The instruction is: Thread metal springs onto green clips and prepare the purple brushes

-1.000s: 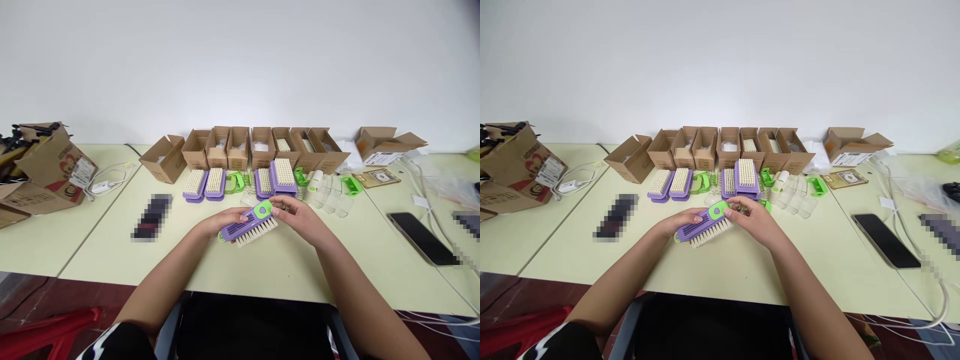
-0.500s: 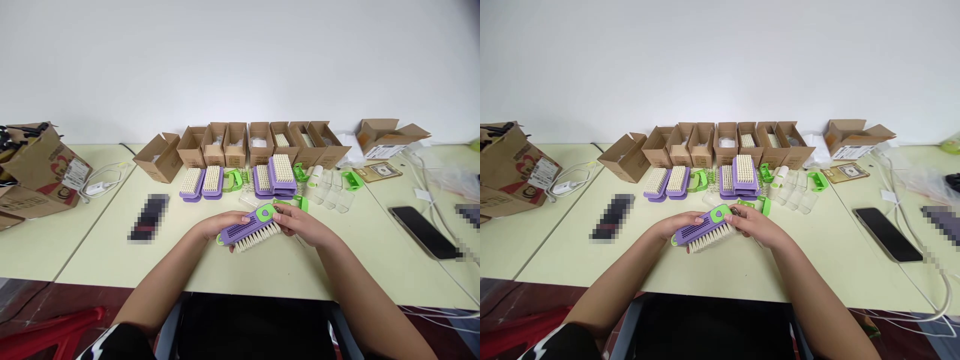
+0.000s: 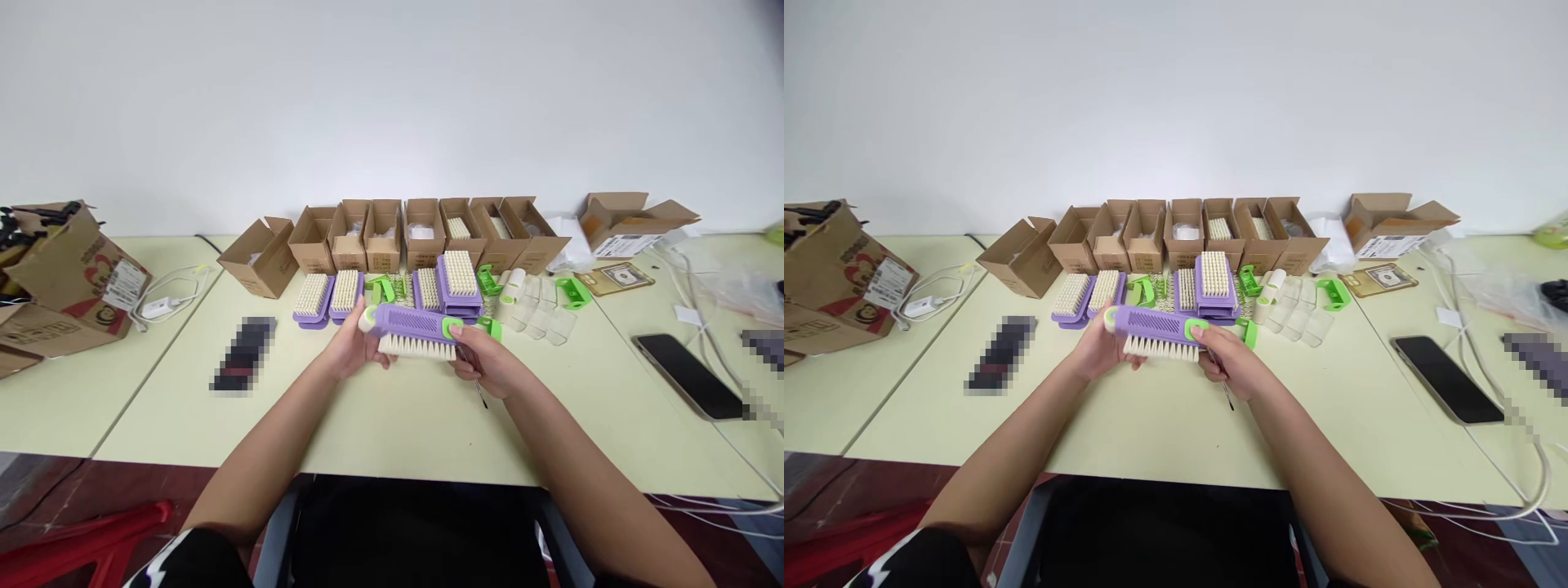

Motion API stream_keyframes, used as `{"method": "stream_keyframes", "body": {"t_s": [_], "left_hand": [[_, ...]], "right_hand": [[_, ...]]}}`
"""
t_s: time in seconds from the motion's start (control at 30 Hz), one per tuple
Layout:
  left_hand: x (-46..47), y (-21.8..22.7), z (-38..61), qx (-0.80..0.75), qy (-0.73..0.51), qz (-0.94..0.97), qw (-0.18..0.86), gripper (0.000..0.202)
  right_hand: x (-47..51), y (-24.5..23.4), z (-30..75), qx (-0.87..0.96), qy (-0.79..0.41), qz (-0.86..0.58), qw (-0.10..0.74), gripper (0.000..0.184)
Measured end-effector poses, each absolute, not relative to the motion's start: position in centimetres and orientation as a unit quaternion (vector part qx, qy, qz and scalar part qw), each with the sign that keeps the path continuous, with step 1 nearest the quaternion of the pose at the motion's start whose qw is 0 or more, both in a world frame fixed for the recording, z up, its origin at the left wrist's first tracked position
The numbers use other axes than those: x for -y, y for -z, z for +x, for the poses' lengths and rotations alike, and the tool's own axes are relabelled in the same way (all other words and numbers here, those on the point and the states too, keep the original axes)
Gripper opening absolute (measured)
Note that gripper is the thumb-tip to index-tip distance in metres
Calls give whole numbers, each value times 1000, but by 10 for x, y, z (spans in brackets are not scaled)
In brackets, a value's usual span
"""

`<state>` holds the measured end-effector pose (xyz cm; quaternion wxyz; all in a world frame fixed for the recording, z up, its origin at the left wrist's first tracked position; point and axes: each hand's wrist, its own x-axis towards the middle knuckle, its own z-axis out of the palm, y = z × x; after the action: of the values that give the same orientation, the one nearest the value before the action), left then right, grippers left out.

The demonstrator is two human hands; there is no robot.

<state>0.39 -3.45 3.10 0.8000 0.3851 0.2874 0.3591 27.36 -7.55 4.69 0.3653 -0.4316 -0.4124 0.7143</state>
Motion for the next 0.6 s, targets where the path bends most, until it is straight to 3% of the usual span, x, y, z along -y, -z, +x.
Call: {"method": "stream_keyframes", "body": {"t_s": [0.23,0.37,0.6], "left_hand": [[55,-23,38,-305,-569,345,681,81],[54,-25,37,-350,-583,293,672,75],[46,-20,34,-354,-576,312,667,58]], "right_hand": [[83,-41,244,388,-665,-462,441,64],[84,-37,241,427,-618,-486,448,67],[79,-35,251,438,-647,-477,402,58]]}}
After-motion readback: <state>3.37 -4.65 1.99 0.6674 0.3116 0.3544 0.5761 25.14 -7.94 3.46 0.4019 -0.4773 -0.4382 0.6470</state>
